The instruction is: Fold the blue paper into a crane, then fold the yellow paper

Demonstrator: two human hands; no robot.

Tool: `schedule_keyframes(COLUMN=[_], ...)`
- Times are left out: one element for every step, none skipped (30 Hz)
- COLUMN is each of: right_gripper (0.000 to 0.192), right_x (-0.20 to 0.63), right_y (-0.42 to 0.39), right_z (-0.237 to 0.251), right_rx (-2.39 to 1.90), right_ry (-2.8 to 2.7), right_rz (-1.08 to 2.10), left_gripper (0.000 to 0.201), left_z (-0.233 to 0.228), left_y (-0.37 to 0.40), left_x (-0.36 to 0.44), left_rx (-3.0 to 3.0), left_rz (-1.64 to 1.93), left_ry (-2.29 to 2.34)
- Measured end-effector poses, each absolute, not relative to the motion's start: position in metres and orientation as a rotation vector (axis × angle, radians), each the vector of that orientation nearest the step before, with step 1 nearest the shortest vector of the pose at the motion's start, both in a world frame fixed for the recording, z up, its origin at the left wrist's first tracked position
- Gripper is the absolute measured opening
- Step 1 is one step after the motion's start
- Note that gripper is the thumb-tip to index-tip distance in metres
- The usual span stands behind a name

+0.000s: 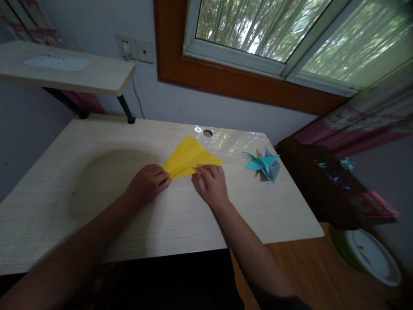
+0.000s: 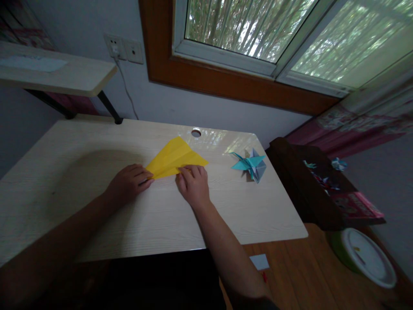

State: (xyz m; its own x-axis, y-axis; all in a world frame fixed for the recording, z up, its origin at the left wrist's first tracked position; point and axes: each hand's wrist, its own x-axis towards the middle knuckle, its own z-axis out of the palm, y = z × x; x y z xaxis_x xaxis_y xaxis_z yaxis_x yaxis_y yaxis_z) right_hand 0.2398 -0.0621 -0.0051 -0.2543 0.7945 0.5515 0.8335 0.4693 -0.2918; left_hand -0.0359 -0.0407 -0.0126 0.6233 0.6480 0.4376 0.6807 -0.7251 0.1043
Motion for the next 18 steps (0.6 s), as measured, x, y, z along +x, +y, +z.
schedule_keyframes(right_gripper=[0.024, 0.025, 0.027, 0.030, 0.032, 0.034, 0.034, 0.035, 0.035, 0.036, 0.037, 0.037, 0.038, 0.038, 0.038, 0.038, 0.038, 0.039], right_x=[0.2401, 0.2404, 0.2407, 0.2411, 0.2414, 0.2416, 0.2418, 0.2420, 0.2422, 0.2423, 0.2424, 0.2424, 0.2423, 0.2421, 0.2417, 0.2411, 0.2403, 0.2394], right_y=[-0.0629, -0.0638, -0.0647, -0.0656, -0.0664, -0.0671, -0.0677, -0.0681, -0.0682, -0.0682, -0.0681, -0.0678, -0.0675, -0.0673, -0.0670, -0.0667, -0.0663, -0.0658], right_z=[-0.0040, -0.0031, -0.0026, -0.0024, -0.0027, -0.0033, -0.0042, -0.0052, -0.0063, -0.0073, -0.0081, -0.0086, -0.0087, -0.0085, -0.0081, -0.0075, -0.0069, -0.0066], right_rx=[-1.322, -1.300, -1.287, -1.285, -1.292, -1.308, -1.327, -1.343, -1.352, -1.350, -1.339, -1.322, -1.301, -1.275, -1.244, -1.211, -1.177, -1.146], right_ry=[-2.063, -2.057, -2.053, -2.052, -2.054, -2.058, -2.062, -2.066, -2.072, -2.081, -2.092, -2.104, -2.117, -2.129, -2.142, -2.156, -2.171, -2.190], right_rz=[-0.091, -0.104, -0.114, -0.118, -0.117, -0.110, -0.100, -0.087, -0.072, -0.057, -0.040, -0.025, -0.011, 0.000, 0.009, 0.015, 0.018, 0.020], left_gripper=[0.022, 0.022, 0.023, 0.024, 0.024, 0.026, 0.027, 0.029, 0.031, 0.033, 0.034, 0.035, 0.036, 0.038, 0.039, 0.040, 0.041, 0.042], left_z=[-0.0128, -0.0133, -0.0140, -0.0150, -0.0160, -0.0171, -0.0180, -0.0186, -0.0188, -0.0187, -0.0182, -0.0176, -0.0170, -0.0165, -0.0162, -0.0162, -0.0165, -0.0169], left_y=[-0.0405, -0.0404, -0.0403, -0.0401, -0.0398, -0.0396, -0.0393, -0.0391, -0.0389, -0.0389, -0.0390, -0.0393, -0.0396, -0.0399, -0.0401, -0.0402, -0.0401, -0.0399], left_x=[-0.0361, -0.0365, -0.0369, -0.0374, -0.0380, -0.0385, -0.0390, -0.0395, -0.0397, -0.0399, -0.0399, -0.0398, -0.0397, -0.0395, -0.0394, -0.0393, -0.0392, -0.0392], left_rx=[-2.759, -2.748, -2.738, -2.730, -2.726, -2.726, -2.732, -2.740, -2.746, -2.749, -2.754, -2.766, -2.786, -2.817, -2.854, -2.890, -2.919, -2.939], left_rz=[-0.704, -0.713, -0.727, -0.745, -0.766, -0.792, -0.821, -0.849, -0.874, -0.895, -0.910, -0.921, -0.933, -0.944, -0.961, -0.981, -1.006, -1.034], left_ry=[-1.139, -1.151, -1.164, -1.180, -1.200, -1.224, -1.251, -1.281, -1.313, -1.352, -1.393, -1.429, -1.457, -1.482, -1.500, -1.511, -1.517, -1.516])
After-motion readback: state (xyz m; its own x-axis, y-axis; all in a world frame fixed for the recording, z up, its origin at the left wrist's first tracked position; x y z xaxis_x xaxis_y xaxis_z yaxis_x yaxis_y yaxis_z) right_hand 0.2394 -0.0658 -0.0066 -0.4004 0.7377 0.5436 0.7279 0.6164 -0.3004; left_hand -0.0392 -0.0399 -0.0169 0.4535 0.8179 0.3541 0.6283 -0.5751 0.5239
